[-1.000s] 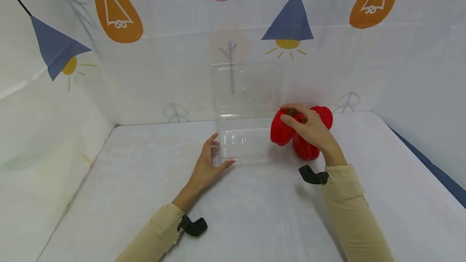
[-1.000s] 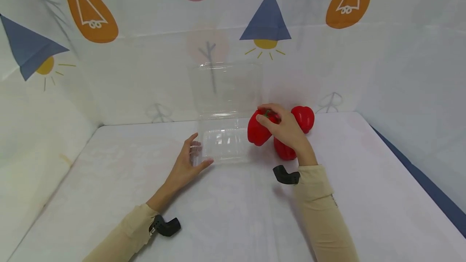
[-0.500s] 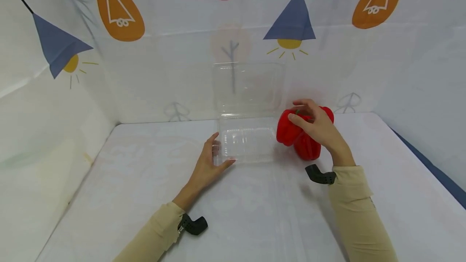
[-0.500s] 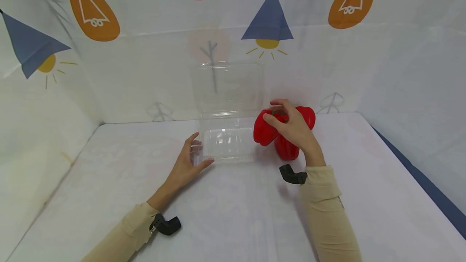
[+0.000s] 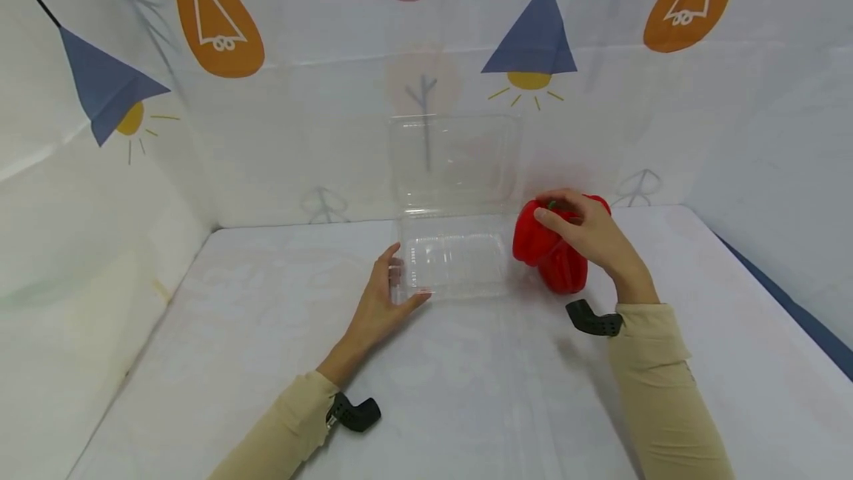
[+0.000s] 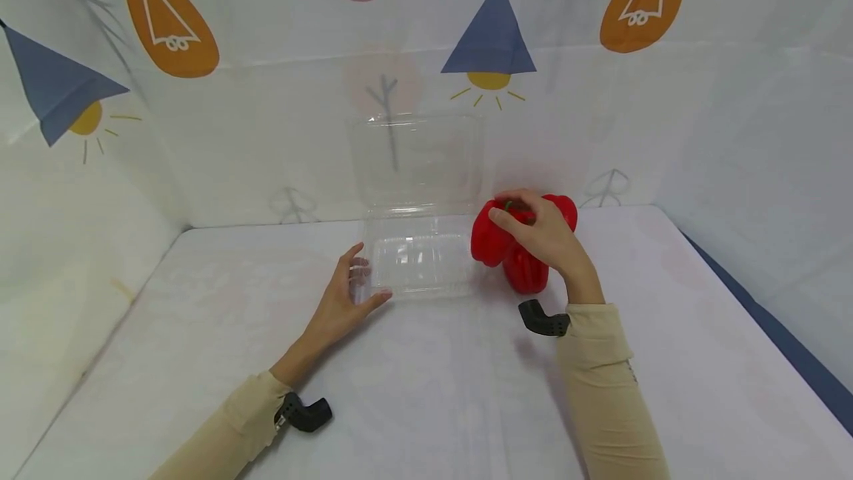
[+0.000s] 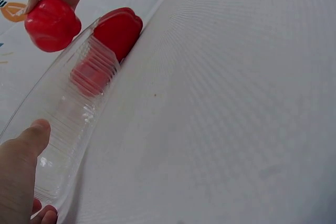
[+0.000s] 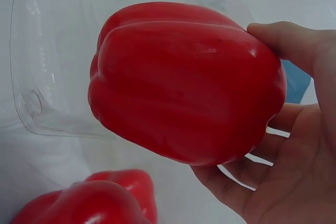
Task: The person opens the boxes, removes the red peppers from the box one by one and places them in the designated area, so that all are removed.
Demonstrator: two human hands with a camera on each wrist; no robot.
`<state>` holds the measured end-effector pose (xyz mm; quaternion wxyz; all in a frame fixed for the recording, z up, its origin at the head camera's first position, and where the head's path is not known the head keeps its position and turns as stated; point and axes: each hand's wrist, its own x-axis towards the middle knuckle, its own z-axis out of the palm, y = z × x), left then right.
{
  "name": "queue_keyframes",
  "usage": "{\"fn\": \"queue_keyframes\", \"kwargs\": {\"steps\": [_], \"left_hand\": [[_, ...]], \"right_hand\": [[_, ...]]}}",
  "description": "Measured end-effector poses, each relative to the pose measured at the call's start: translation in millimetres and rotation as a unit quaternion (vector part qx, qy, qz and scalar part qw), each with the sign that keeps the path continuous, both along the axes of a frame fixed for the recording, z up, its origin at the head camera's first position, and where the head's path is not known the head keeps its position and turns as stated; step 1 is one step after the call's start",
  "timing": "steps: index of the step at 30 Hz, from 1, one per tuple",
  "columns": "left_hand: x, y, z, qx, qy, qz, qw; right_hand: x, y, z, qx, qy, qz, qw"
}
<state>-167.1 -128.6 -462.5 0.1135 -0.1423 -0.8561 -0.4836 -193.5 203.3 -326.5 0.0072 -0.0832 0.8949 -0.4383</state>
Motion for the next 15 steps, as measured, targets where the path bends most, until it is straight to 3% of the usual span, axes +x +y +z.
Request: {"fn": "queue_keyframes", "kwargs": {"steps": [9,15], "left_hand": [[1.5,1.2,-3.8,-0.003,-0.007,0.000,1.0000],[1.5,1.8,1.0,-0.003,0.006,-0.003,1.0000]], "right_hand": [[-0.2,9.2,-1.2,0.004,0.005,0.007,1.000],[0.3,12.1,-0.4,-0.007,0.007,0.008,1.000]]}}
